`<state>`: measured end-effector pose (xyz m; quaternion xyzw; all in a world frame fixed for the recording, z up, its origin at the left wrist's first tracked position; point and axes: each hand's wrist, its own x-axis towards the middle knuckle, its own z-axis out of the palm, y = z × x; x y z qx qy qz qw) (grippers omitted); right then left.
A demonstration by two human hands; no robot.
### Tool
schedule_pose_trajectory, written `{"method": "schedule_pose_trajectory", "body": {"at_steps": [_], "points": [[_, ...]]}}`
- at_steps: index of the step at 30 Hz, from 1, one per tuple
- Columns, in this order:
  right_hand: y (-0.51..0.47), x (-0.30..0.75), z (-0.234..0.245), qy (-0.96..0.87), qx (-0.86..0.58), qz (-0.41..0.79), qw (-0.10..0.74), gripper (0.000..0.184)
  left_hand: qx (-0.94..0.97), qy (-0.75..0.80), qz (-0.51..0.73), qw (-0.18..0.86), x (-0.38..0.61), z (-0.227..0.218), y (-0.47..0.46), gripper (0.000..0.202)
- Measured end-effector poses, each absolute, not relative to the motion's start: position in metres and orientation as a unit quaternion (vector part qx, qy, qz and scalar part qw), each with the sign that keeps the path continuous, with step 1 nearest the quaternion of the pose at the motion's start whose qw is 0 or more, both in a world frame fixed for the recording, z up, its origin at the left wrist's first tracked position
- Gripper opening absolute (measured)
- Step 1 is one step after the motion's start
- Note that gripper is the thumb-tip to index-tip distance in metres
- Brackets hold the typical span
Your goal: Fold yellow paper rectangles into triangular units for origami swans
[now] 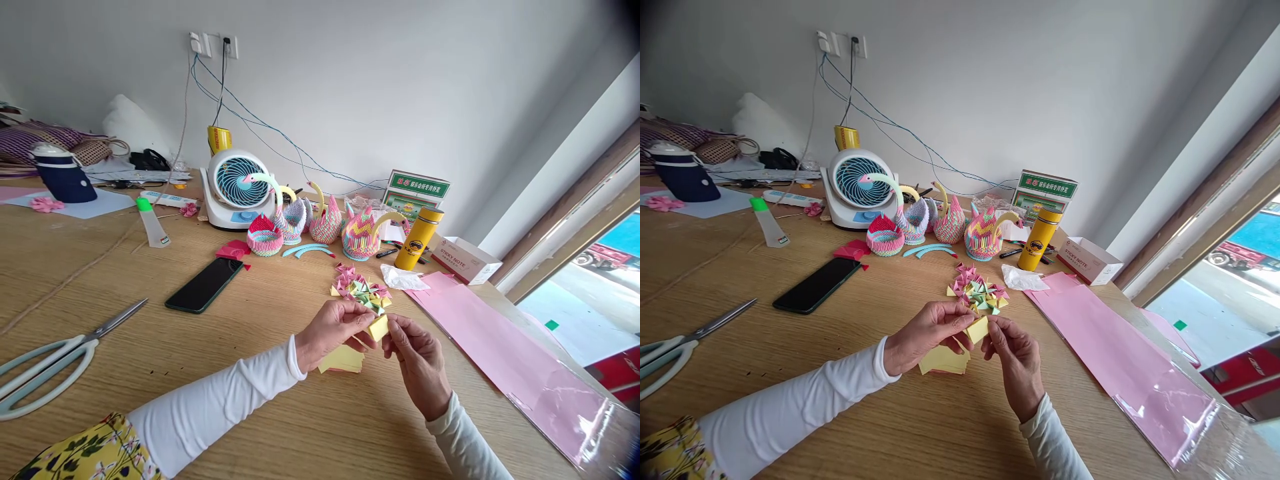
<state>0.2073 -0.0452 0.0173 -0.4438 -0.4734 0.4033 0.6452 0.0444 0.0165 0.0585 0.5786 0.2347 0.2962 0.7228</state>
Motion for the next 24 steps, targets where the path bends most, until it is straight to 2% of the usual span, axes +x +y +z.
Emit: {"method": "schedule_pose_trajectory", "body": {"at_steps": [11,15,20,22,24], "points": [[-0.047,0.200,0.019,-0.494,-0.440,0.434,0.611,0.021,0.652,0.236,0.319,0.646,0.047,0.048,0.018,0.034],[-0.047,0.201,0.019,-0.535,-0.480,0.368,0.590,0.026,0.703,0.273,0.337,0.564,0.046,0.046,0.018,0.031],[-0.046,0.202,0.014,-0.572,-0.517,0.240,0.590,0.012,0.737,0.318,0.379,0.460,0.046,0.044,0.020,0.026],[-0.047,0.203,0.012,-0.582,-0.506,0.195,0.606,0.012,0.708,0.352,0.413,0.451,0.046,0.042,0.023,0.033],[-0.048,0.204,0.011,-0.604,-0.493,0.146,0.609,0.017,0.672,0.378,0.388,0.506,0.045,0.042,0.024,0.034]]}}
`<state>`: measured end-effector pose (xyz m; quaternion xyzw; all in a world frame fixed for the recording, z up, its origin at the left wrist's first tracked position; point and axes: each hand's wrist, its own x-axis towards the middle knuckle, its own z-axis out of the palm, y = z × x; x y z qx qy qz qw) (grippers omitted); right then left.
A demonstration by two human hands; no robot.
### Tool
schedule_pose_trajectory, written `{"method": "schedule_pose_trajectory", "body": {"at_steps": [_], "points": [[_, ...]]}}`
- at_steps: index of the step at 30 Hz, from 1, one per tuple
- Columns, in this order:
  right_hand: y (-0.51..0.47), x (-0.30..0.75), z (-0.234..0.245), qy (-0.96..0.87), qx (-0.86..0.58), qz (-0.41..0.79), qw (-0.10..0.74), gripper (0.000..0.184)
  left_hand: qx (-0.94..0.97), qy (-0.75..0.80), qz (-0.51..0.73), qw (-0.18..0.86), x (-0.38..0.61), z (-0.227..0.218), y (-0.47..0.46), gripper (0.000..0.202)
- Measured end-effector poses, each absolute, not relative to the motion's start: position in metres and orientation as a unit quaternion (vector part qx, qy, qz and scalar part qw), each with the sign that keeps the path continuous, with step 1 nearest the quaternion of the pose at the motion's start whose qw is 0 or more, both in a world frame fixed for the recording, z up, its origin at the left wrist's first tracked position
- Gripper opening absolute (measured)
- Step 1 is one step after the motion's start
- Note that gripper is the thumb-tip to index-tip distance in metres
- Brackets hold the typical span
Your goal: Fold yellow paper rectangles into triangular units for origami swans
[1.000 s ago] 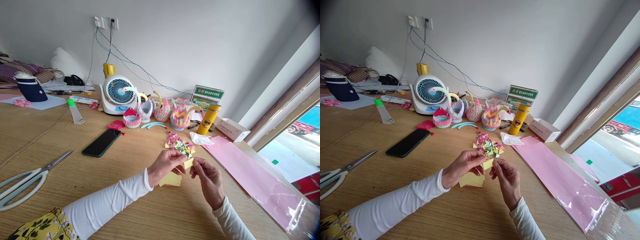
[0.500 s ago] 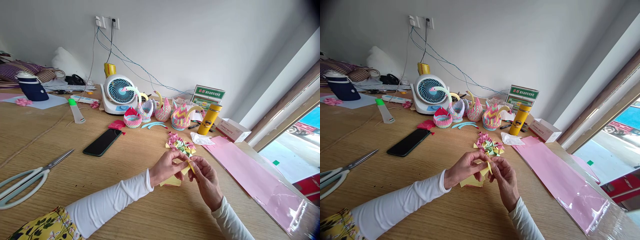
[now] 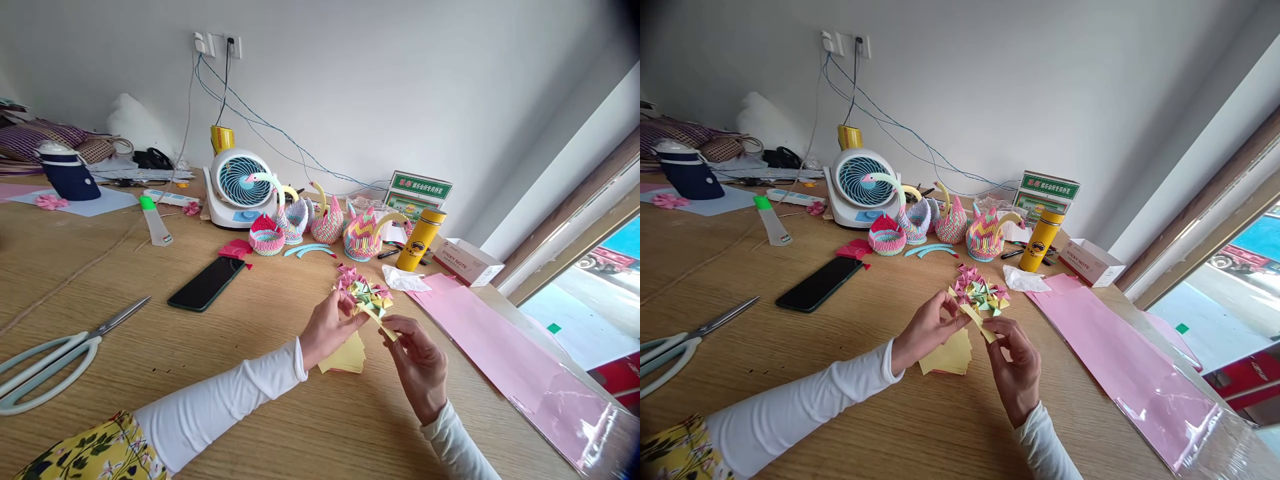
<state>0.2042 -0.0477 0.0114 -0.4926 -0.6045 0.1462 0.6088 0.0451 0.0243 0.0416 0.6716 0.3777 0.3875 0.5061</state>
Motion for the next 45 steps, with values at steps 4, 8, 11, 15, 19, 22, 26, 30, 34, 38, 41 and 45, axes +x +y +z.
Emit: {"method": "schedule_pose_trajectory", "body": {"at_steps": [4,8,11,15,19,22,26,30,34,38,41,45], "points": [[-0.050,0.205,0.014,-0.660,-0.491,0.047,0.567,0.028,0.562,0.328,0.252,0.716,0.044,0.049,0.021,0.022],[-0.050,0.205,0.016,-0.694,-0.490,-0.017,0.527,0.030,0.494,0.285,0.252,0.782,0.044,0.057,0.017,0.014],[-0.051,0.206,0.017,-0.707,-0.491,-0.029,0.508,0.029,0.511,0.306,0.271,0.756,0.045,0.056,0.017,0.025],[-0.053,0.207,0.018,-0.710,-0.505,-0.011,0.491,0.029,0.533,0.315,0.300,0.725,0.045,0.051,0.018,0.031],[-0.054,0.206,0.021,-0.695,-0.518,0.022,0.499,0.023,0.541,0.301,0.302,0.724,0.044,0.050,0.019,0.033],[-0.053,0.203,0.022,-0.678,-0.519,0.053,0.518,0.018,0.550,0.290,0.297,0.725,0.044,0.049,0.020,0.036],[-0.051,0.200,0.020,-0.616,-0.531,0.141,0.565,0.008,0.573,0.281,0.301,0.708,0.044,0.048,0.019,0.038],[-0.049,0.198,0.018,-0.532,-0.531,0.279,0.598,0.012,0.591,0.283,0.308,0.690,0.045,0.049,0.018,0.038],[-0.047,0.196,0.019,-0.475,-0.508,0.356,0.624,0.016,0.606,0.282,0.302,0.680,0.044,0.051,0.017,0.040],[-0.046,0.196,0.018,-0.450,-0.490,0.384,0.640,0.018,0.618,0.269,0.299,0.675,0.044,0.051,0.018,0.040],[-0.045,0.198,0.017,-0.435,-0.488,0.387,0.650,0.019,0.629,0.257,0.292,0.673,0.045,0.049,0.018,0.036],[-0.045,0.198,0.017,-0.423,-0.489,0.392,0.654,0.021,0.619,0.258,0.302,0.678,0.047,0.047,0.018,0.033]]}}
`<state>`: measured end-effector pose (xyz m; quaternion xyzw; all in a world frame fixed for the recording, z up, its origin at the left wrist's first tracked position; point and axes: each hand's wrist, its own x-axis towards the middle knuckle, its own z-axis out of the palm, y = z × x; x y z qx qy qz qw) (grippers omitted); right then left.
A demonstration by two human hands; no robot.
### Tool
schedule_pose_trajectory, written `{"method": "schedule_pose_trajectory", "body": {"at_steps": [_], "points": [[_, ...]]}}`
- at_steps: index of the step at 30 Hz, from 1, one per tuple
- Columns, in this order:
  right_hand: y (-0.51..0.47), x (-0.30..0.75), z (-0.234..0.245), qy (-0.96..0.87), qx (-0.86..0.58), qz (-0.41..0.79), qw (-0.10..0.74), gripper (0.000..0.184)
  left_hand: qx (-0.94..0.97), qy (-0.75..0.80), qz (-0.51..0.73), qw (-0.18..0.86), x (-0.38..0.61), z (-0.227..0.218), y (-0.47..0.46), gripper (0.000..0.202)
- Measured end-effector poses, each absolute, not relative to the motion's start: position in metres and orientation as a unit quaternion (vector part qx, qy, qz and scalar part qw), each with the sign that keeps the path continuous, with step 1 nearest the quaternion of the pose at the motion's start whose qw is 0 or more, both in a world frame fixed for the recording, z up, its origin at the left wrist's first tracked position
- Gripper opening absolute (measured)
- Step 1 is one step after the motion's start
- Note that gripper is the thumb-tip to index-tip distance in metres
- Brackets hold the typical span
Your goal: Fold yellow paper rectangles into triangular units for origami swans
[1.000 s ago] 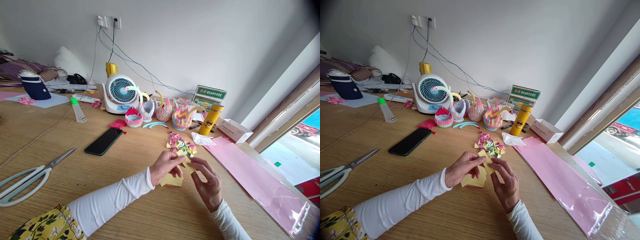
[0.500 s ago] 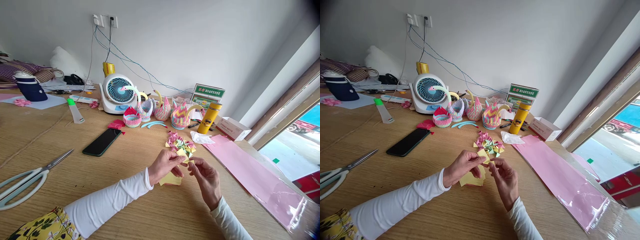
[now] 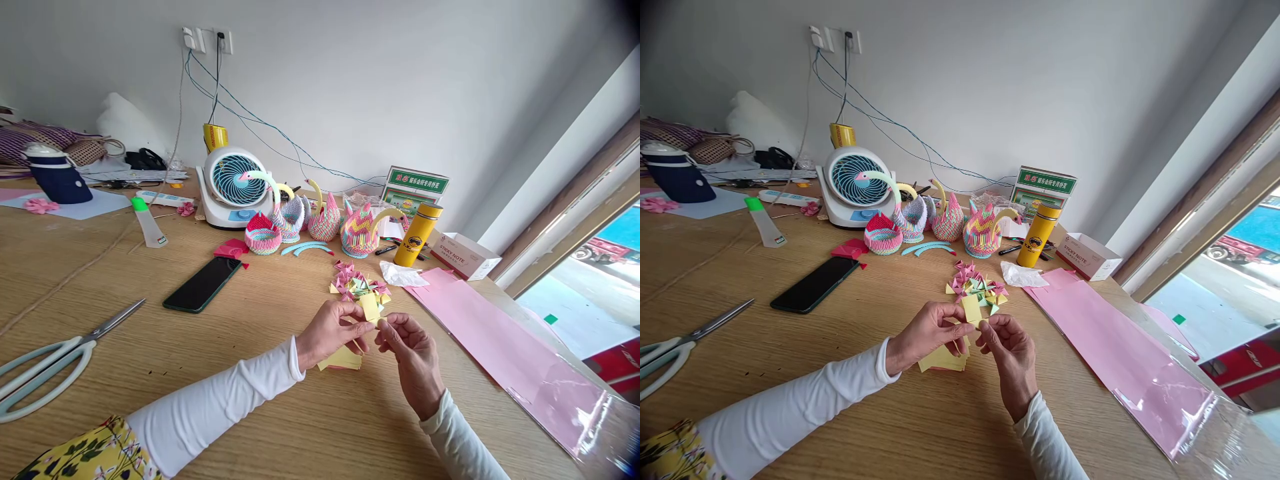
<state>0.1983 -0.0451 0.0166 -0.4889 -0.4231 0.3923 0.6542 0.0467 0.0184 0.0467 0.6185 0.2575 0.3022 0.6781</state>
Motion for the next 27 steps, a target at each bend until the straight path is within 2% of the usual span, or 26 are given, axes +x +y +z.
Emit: {"method": "schedule_pose_trajectory", "body": {"at_steps": [10,27], "points": [[-0.0485,0.1939,0.0184,-0.455,-0.488,0.401,0.628,0.019,0.573,0.227,0.306,0.726,0.0441,0.0558,0.0166,0.032],[-0.0497,0.1933,0.0196,-0.478,-0.469,0.415,0.615,0.019,0.566,0.210,0.287,0.744,0.0427,0.0510,0.0214,0.033]]}}
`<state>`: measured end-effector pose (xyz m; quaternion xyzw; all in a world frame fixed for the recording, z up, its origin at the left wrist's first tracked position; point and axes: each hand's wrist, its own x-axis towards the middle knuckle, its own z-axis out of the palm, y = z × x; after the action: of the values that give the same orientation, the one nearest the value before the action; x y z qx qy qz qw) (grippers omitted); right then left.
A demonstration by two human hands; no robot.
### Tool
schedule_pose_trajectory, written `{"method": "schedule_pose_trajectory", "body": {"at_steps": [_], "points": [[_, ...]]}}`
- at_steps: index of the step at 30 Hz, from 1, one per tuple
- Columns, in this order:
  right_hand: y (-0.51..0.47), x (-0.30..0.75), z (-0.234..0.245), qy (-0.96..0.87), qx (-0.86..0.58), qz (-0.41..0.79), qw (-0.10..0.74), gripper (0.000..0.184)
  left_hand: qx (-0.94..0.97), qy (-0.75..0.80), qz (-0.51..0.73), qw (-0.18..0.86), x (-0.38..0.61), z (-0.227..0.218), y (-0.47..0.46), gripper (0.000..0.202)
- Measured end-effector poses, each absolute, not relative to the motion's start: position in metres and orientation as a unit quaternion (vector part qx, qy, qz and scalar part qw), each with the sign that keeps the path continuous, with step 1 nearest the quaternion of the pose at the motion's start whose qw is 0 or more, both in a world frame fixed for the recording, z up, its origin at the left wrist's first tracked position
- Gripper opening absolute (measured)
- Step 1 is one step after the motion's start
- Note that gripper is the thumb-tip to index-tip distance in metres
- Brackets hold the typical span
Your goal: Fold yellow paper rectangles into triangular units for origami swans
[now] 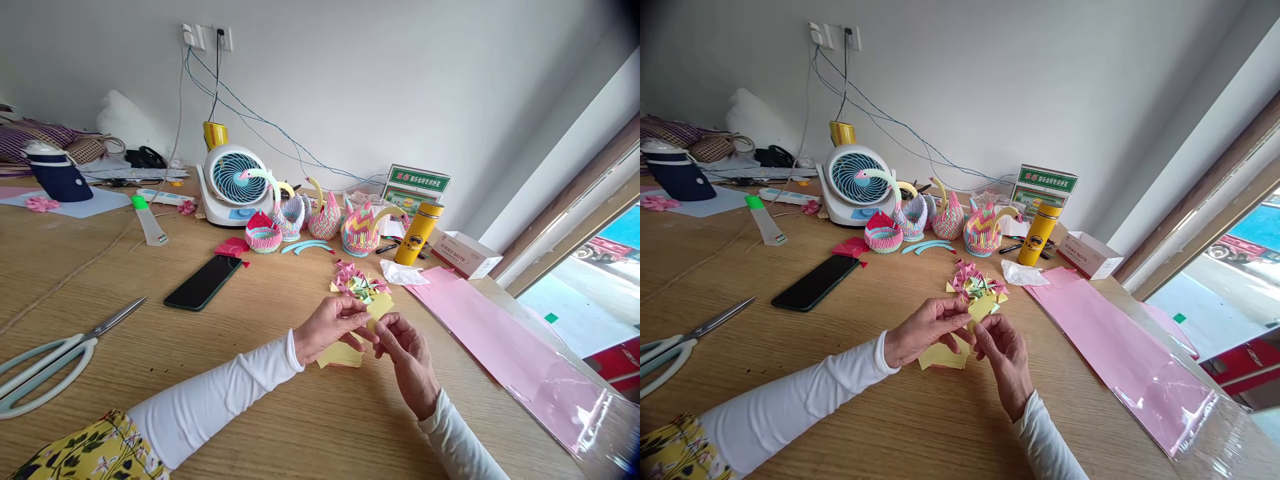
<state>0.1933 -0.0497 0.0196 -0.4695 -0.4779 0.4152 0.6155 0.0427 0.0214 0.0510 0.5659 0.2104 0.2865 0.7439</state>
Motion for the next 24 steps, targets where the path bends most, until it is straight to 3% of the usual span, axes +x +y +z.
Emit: {"method": "schedule_pose_trajectory", "body": {"at_steps": [9,24], "points": [[-0.0466,0.1993,0.0176,-0.453,-0.483,0.367,0.653,0.019,0.622,0.215,0.264,0.705,0.0451,0.0492,0.0205,0.034],[-0.0474,0.1950,0.0169,-0.421,-0.443,0.400,0.683,0.018,0.623,0.232,0.259,0.701,0.0442,0.0458,0.0218,0.036]]}}
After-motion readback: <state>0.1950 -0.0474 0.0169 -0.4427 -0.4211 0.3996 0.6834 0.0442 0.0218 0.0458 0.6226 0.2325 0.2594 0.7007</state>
